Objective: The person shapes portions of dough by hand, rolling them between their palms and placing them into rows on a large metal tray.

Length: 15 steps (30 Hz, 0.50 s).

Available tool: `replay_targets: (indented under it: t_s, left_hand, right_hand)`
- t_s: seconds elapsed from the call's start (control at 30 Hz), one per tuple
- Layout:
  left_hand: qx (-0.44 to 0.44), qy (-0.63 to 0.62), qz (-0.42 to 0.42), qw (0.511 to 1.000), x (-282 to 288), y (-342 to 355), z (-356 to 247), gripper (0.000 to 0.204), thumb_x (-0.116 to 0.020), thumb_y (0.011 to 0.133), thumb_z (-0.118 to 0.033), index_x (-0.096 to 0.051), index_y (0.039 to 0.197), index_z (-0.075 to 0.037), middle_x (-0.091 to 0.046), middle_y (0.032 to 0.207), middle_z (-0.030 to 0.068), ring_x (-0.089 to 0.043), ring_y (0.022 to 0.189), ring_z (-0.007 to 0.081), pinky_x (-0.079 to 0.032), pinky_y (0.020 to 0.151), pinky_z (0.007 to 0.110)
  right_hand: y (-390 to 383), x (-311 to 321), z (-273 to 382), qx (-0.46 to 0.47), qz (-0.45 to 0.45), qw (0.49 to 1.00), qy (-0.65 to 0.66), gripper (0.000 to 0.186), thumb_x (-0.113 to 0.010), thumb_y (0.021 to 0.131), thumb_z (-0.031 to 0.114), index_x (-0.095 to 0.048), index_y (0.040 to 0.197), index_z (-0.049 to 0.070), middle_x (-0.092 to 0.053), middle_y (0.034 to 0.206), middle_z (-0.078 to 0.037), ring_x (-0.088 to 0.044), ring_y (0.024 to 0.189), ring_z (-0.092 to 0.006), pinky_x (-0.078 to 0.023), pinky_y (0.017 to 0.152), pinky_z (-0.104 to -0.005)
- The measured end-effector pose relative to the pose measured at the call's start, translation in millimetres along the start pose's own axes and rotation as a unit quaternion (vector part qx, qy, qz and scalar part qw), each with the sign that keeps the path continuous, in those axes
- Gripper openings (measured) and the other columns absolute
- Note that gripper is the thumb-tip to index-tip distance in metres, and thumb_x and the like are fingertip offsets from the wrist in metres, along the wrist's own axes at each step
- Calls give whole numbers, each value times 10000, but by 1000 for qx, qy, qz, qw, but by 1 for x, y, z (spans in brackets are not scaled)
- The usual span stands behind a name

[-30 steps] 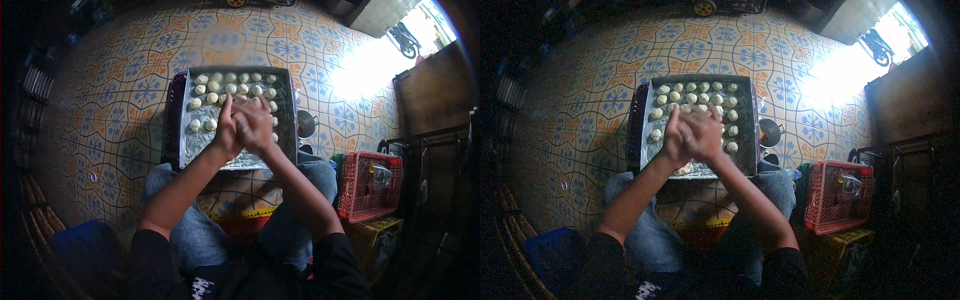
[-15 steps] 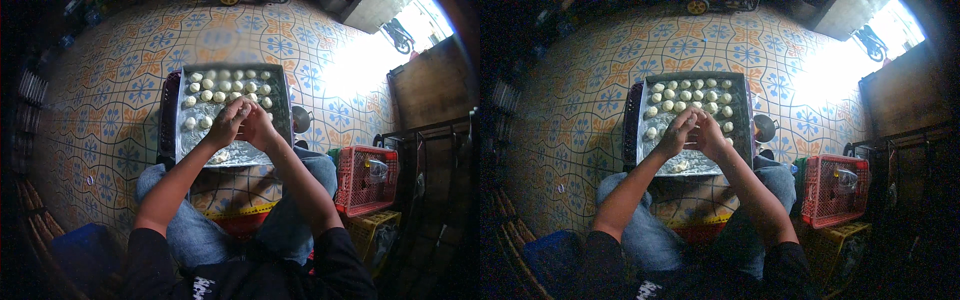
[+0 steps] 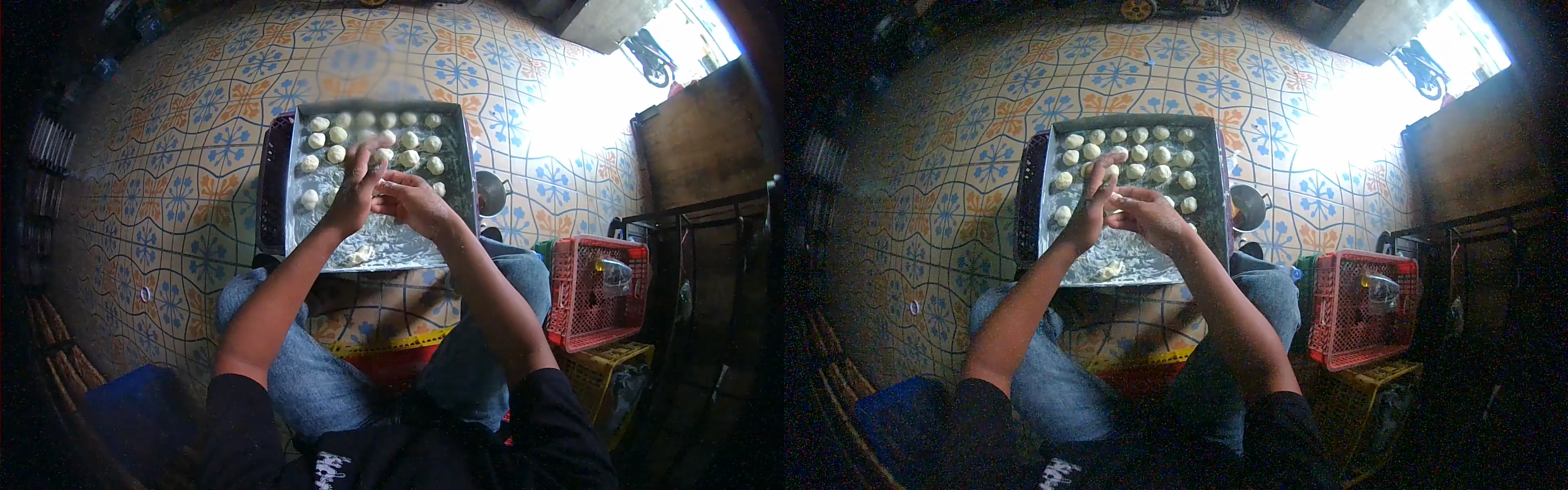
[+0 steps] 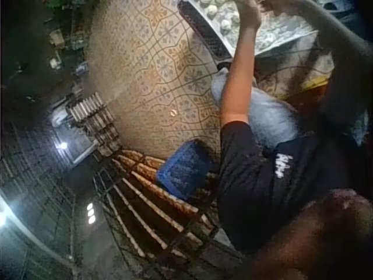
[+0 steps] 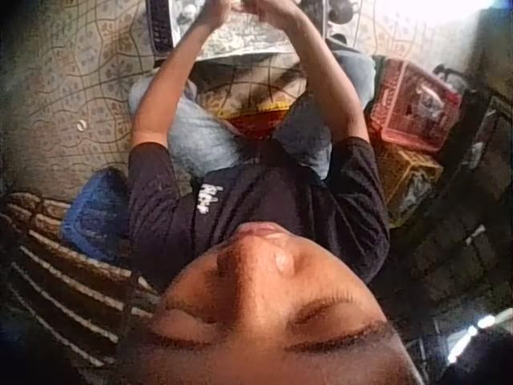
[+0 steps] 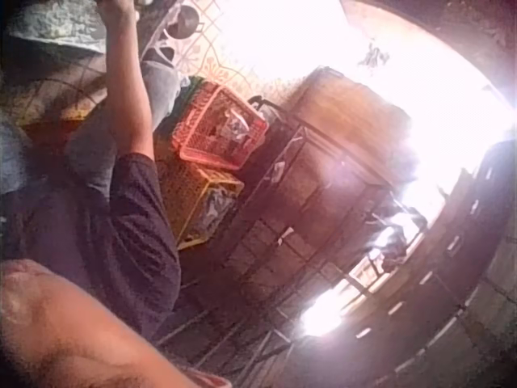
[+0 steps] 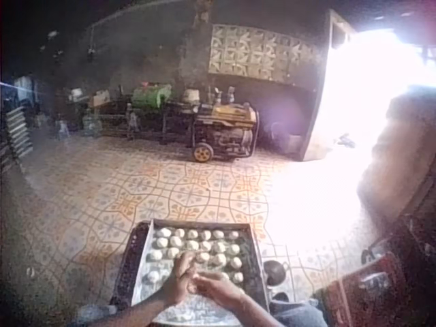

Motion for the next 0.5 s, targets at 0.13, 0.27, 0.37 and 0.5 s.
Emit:
replay_targets:
  t_s: [0.13, 0.27, 0.37, 0.5]
  left_hand:
    - [-28, 156, -163, 974, 28, 10, 11, 360, -581, 1017, -359, -632, 1223, -68, -501, 1347, 168, -400, 1382, 339, -307, 1178, 442]
    - [73, -72, -188, 977, 36, 19, 33, 303, -636, 981, -297, -637, 1162, -54, -573, 1254, 141, -515, 1263, 300, -372, 1118, 414]
    - [65, -40, -178, 981, 39, 13, 26, 298, -649, 966, -280, -638, 1161, -55, -594, 1215, 128, -545, 1205, 287, -394, 1089, 411]
    - [33, 33, -180, 983, 54, 0, 22, 291, -651, 963, -276, -643, 1153, -56, -594, 1206, 129, -552, 1194, 294, -402, 1074, 410]
  right_hand:
    - [14, 33, -17, 12, -73, 994, -86, 322, -721, 977, 157, -648, 1250, 2, -733, 1040, -94, -727, 892, -215, -594, 821, -346]
    - [18, 76, -41, 118, -224, 759, -599, 375, -847, 801, 231, -751, 1135, 88, -761, 965, -175, -739, 879, -268, -562, 796, -380]
    - [11, 75, -63, 109, -222, 706, -664, 396, -818, 772, 189, -763, 1161, 137, -740, 959, -231, -737, 897, -377, -572, 806, -462]
    - [9, 58, -55, 80, -203, 689, -691, 355, -678, 803, 102, -757, 1146, 153, -731, 942, -217, -713, 866, -437, -573, 792, -529]
Point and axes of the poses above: each hand's wrist, its own y-axis towards the middle knuckle, its own x-axis out of the back of the hand, z = x × y, the point moved 4 cm from there along y, towards the middle knuckle
